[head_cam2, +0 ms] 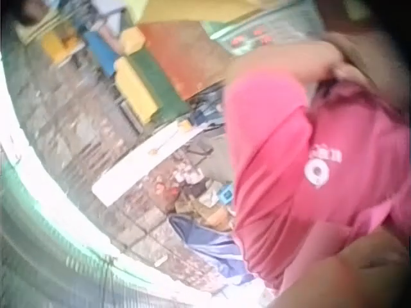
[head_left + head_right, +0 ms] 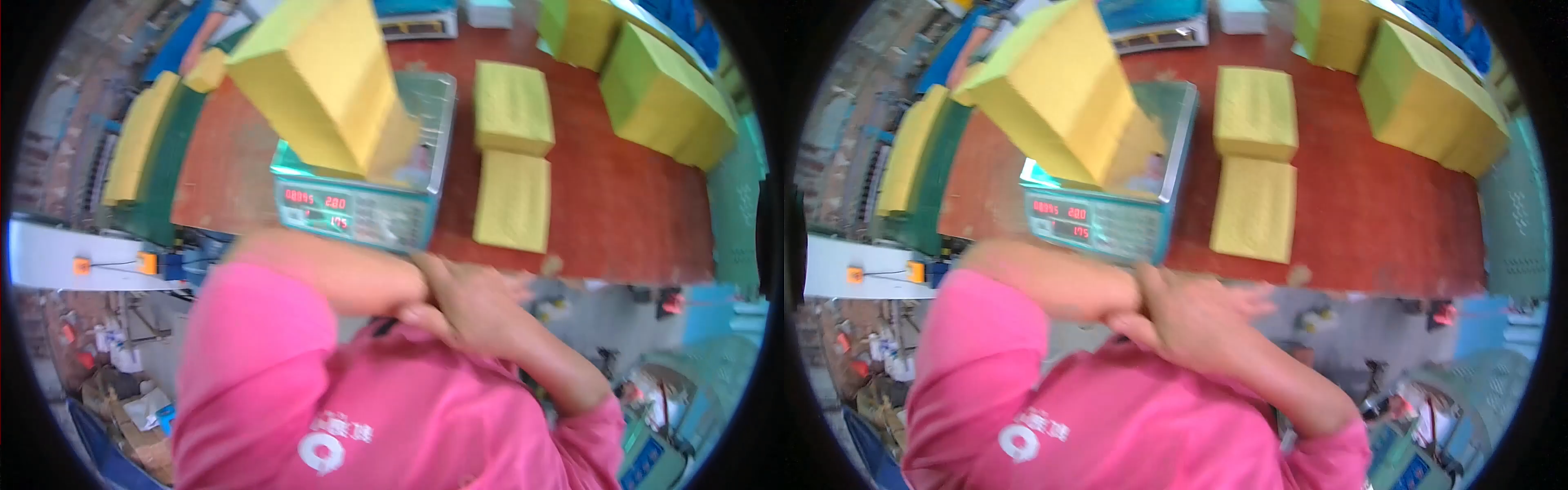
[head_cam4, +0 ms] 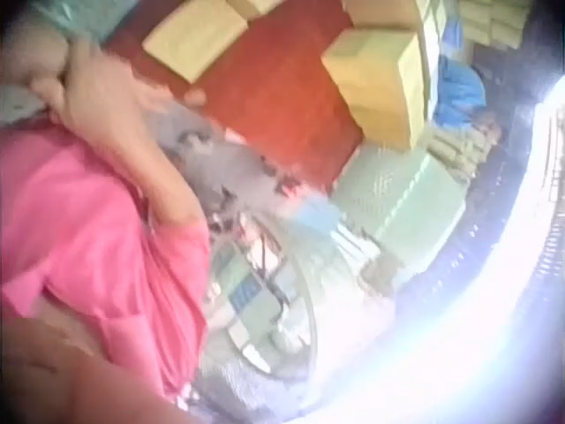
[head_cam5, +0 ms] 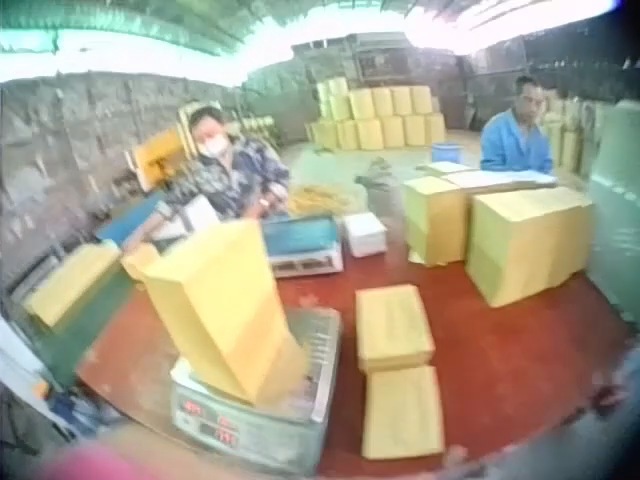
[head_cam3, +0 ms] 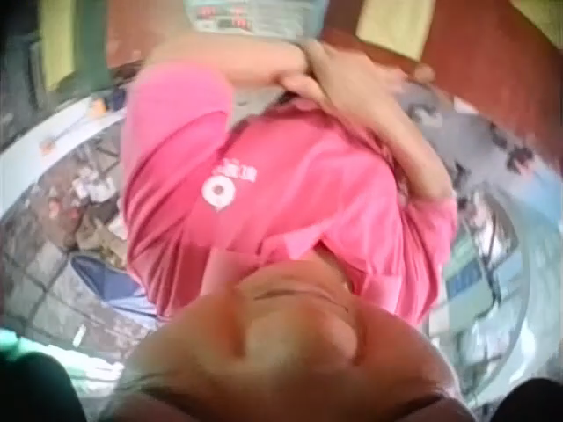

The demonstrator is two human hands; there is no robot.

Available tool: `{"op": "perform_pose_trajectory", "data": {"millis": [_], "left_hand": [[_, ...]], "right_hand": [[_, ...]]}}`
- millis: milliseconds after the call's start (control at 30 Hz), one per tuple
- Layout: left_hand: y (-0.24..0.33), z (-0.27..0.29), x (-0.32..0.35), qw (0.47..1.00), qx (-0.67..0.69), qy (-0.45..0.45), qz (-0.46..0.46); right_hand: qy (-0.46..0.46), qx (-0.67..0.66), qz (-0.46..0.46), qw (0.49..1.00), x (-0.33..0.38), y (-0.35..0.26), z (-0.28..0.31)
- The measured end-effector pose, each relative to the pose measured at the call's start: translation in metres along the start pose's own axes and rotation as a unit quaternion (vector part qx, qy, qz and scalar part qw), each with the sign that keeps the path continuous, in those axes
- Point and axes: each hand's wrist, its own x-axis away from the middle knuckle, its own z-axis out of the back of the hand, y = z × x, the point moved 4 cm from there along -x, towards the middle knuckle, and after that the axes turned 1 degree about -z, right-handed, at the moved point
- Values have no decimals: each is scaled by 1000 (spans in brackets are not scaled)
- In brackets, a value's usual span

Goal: Weighing stacks of yellow paper on a digital scale and stacking them on a conveyor or table.

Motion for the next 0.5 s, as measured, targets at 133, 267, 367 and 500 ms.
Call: {"op": "perform_pose_trajectory", "data": {"millis": [133,267,367,500], "left_hand": [[73,-59,-128,999,-23,-33,33],[59,29,-4,986,-22,-152,-59],[79,57,7,974,-38,-200,-97],[77,115,16,949,-56,-272,-148]], "right_hand": [[44,96,156,982,-10,-37,14],[43,-590,-10,806,-2,32,45],[44,-681,-27,731,-8,30,54],[37,-716,-19,697,-5,29,59]]}}
